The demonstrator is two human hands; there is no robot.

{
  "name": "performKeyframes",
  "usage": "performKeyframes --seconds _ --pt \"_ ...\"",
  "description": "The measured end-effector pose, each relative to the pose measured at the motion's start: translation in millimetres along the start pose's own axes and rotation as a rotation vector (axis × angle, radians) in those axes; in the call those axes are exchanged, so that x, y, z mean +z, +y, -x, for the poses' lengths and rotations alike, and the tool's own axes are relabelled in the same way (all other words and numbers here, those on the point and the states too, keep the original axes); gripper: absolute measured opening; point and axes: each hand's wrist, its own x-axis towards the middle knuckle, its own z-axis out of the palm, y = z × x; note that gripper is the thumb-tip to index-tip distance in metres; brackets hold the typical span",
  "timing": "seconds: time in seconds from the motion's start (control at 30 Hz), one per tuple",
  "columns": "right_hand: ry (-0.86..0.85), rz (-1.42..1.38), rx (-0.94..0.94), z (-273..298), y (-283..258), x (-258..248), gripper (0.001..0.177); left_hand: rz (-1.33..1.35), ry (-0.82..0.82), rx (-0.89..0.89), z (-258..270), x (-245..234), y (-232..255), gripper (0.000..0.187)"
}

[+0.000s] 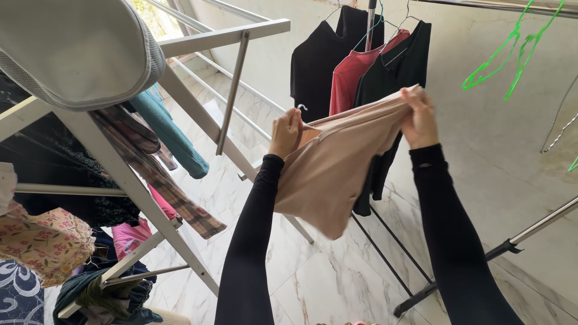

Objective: Hang clean laundry from a basket onto drying racks.

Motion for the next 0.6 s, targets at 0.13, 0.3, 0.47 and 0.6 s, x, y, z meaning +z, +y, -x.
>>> performKeyframes --seconds 0.13,0.3,0.47,0.6 --pt "0.054 0.081 -0.327 34.6 -21.7 -41.1 0.037 0.037 0.117 -0.049 -5.4 -11.3 -10.0 0.034" --pt "0.284 0.726 -0.379 117.6 17.7 -126.1 0.033 0.149 0.145 -0.148 -18.7 -6.0 -5.2 0.033" --pt "-0.166 1.531 0.070 134.2 56.7 -117.6 0.025 0.297 -0.141 -0.044 -21.6 31.5 -5.1 0.023" --pt "-0.130 1.062 -0.141 104.3 16.5 25.0 0.040 0.299 -0.352 0.059 -12.0 41.6 42.0 0.019"
